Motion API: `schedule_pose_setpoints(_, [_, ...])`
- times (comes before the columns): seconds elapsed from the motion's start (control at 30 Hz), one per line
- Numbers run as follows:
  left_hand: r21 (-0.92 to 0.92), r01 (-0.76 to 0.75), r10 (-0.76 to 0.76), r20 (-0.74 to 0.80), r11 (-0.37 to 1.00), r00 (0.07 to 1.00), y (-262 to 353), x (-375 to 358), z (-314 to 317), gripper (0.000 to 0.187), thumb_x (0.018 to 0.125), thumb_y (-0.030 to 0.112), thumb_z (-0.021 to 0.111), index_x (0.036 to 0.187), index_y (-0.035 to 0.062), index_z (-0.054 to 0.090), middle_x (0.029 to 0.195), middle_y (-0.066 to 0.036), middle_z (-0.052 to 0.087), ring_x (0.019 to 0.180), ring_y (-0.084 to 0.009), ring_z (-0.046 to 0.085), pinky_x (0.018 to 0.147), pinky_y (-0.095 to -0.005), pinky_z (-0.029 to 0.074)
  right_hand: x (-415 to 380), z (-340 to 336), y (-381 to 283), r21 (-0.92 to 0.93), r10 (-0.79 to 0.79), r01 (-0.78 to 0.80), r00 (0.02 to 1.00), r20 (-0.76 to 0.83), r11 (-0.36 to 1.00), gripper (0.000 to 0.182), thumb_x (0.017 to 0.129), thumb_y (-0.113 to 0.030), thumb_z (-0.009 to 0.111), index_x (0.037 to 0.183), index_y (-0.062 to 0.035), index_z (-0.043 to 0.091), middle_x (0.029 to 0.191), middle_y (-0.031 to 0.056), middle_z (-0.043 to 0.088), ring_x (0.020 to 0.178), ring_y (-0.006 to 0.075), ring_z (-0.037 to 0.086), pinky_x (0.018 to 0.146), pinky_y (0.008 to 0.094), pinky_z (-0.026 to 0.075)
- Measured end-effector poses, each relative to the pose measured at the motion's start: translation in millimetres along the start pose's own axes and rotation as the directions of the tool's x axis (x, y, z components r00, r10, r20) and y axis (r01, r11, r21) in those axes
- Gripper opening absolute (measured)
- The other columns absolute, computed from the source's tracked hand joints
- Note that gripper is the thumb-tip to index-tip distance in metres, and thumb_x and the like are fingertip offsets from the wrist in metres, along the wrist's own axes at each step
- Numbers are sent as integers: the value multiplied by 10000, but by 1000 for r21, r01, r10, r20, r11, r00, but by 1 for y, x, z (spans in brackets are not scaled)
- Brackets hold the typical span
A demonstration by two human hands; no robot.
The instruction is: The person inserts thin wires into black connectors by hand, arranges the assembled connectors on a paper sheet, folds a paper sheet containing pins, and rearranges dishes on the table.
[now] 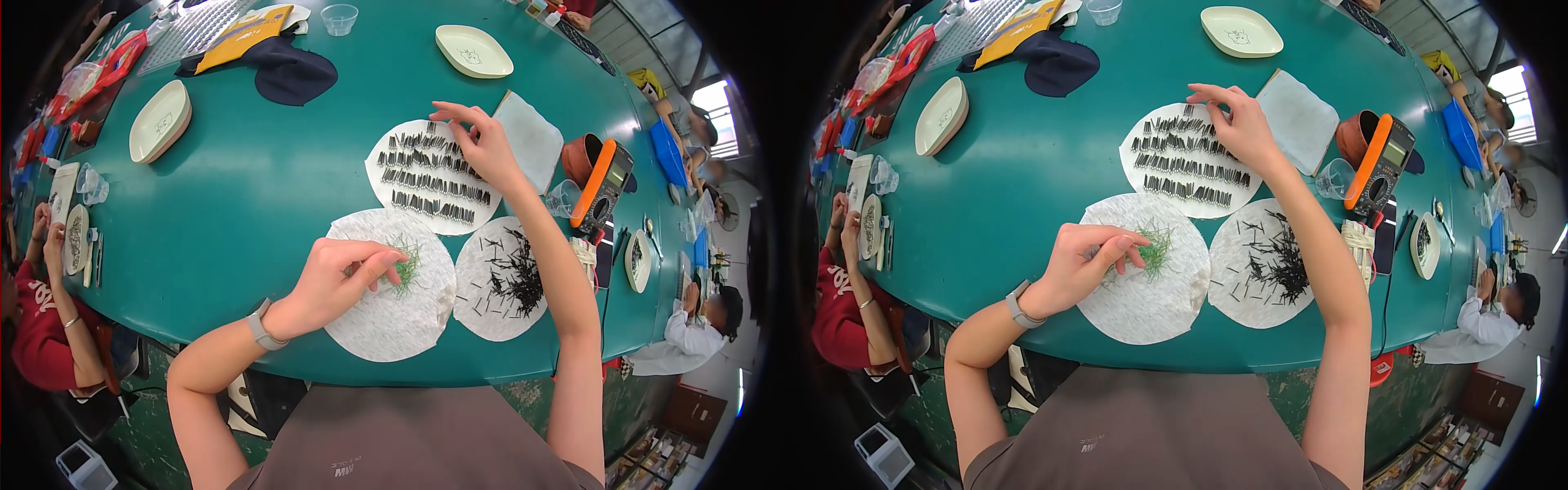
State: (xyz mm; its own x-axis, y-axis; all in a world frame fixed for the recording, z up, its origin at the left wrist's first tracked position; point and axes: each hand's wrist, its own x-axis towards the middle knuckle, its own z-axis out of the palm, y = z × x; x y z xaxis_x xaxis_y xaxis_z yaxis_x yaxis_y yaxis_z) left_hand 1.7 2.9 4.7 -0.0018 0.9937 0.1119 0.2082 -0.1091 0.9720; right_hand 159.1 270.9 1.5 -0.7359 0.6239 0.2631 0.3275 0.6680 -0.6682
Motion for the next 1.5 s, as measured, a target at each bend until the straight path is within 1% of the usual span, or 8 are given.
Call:
schedule_pose_setpoints(0.33, [-7,11,-11,11,1000,1000,0,0,-1,251,1025,133,539,1033,13,759,795,-49,746,601,-100,654,530,-226,481,3,-1,2,-46,-17,18,1000,25,999,359,942,-49,565,1280,-122,662,1070,-5,745,864,185,556,746,305,536])
schedule_pose_setpoints(0.47, [-17,10,-11,-21,1000,1000,-2,-1,2,228,1012,154,566,1020,39,764,772,-25,743,553,-88,599,505,-223,462,3,-1,1,-4,6,-6,999,34,1000,354,943,-52,561,1274,-125,664,1068,2,744,860,191,556,746,313,535])
schedule_pose_setpoints(0.77, [-15,12,-12,-11,1000,1000,-2,0,1,238,1018,146,555,1028,26,760,782,-35,745,570,-93,619,516,-226,475,4,-2,2,-95,-14,19,999,49,995,342,953,-74,562,1273,-137,662,1083,-32,745,895,195,575,759,316,548])
schedule_pose_setpoints(1.07, [-2,20,-20,9,1000,1000,-1,1,-1,246,1022,116,538,1033,1,755,788,-58,748,600,-98,652,536,-230,501,4,-2,6,-81,-40,43,998,37,996,301,952,-90,592,1237,-123,682,1033,14,739,943,203,602,776,342,556])
schedule_pose_setpoints(1.17, [-13,21,-21,-4,1000,1000,-1,0,0,243,1018,129,544,1028,11,757,785,-49,746,587,-97,638,529,-230,491,6,-2,5,-145,-48,53,998,42,988,242,950,-125,619,1177,-103,697,990,34,726,943,225,624,775,351,552])
schedule_pose_setpoints(1.3, [-21,20,-20,-22,1000,1000,-2,0,1,235,1011,152,557,1019,32,759,781,-30,743,563,-95,612,520,-229,476,13,-8,7,-346,-172,198,979,107,917,177,942,-155,637,1088,-78,698,965,48,701,935,248,642,773,358,545])
schedule_pose_setpoints(1.37, [-16,21,-21,-19,1000,1000,-2,0,1,235,1012,152,557,1018,31,759,782,-30,743,563,-94,613,523,-229,479,20,-11,7,-420,-281,331,943,177,845,157,932,-168,641,1039,-66,695,962,48,690,933,249,647,772,363,542])
schedule_pose_setpoints(1.5, [-18,24,-24,-18,1000,1000,-2,1,-1,241,1020,162,555,1018,30,757,786,-29,744,564,-92,615,525,-229,484,32,-18,-5,-492,-333,491,865,376,719,143,909,-144,658,1012,-51,690,954,60,670,905,256,645,773,384,535])
